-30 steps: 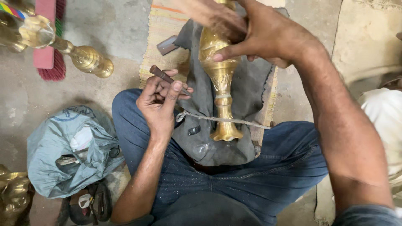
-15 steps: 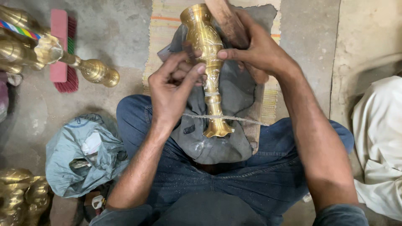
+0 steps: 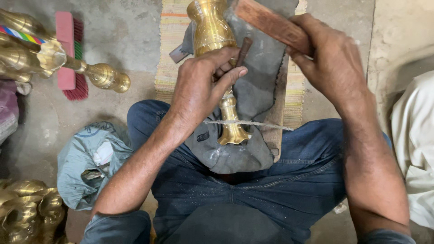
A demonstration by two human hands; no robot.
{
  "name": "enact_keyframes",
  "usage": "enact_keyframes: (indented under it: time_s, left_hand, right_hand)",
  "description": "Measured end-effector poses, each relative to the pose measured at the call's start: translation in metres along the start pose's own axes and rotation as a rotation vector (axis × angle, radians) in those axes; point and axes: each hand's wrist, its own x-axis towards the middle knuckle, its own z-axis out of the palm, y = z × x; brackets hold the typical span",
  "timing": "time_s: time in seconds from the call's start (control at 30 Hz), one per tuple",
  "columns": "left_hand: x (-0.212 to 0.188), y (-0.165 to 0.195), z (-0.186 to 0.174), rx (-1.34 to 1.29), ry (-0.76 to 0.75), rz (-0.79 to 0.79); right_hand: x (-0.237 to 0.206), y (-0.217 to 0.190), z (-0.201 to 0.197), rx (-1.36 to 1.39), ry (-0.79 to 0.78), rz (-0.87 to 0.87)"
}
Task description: The person sits cross-legged on the floor with a brass vase held on a cloth pad on their lap. They hold a small punch against the vase surface and strike it with a wooden mallet, working around the vase to shape or decorate its metal surface.
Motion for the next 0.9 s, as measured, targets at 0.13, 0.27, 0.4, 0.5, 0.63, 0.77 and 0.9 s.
enact_keyframes:
  time_s: [0.13, 0.27, 0.4, 0.5, 0.63, 0.77, 0.9]
  left_hand:
    - [0.001, 0.0, -0.003, 0.014, -0.016, 0.033]
    - [0.0, 0.0, -0.002, 0.027, 0.012, 0.096]
    - [-0.001, -0.001, 0.0, 0.026, -0.003, 0.05]
    - [-0.002, -0.001, 0.0, 0.017, 0.003, 0.035]
    - [-0.001, -0.002, 0.0, 0.02, 0.034, 0.016]
    - [-0.001, -0.004, 0.0, 0.023, 0.019, 0.023]
    - [-0.004, -0.006, -0.001, -0.018, 0.024, 0.05]
  right_hand:
    - [0.007, -0.005, -0.013, -0.118, -0.007, 0.069]
    - [0.009, -0.006, -0.02, 0.184, -0.032, 0.225]
    - [0.004, -0.006, -0.024, -0.144, -0.07, -0.091]
    - [0.003, -0.005, -0.026, -0.132, 0.028, -0.024]
    - [0.008, -0.004, -0.03, -0.176, -0.065, -0.025]
    - [0.011, -0.006, -0.031, -0.129, -0.111, -0.003]
    - [0.013, -0.009, -0.031, -0.194, -0.082, -0.064]
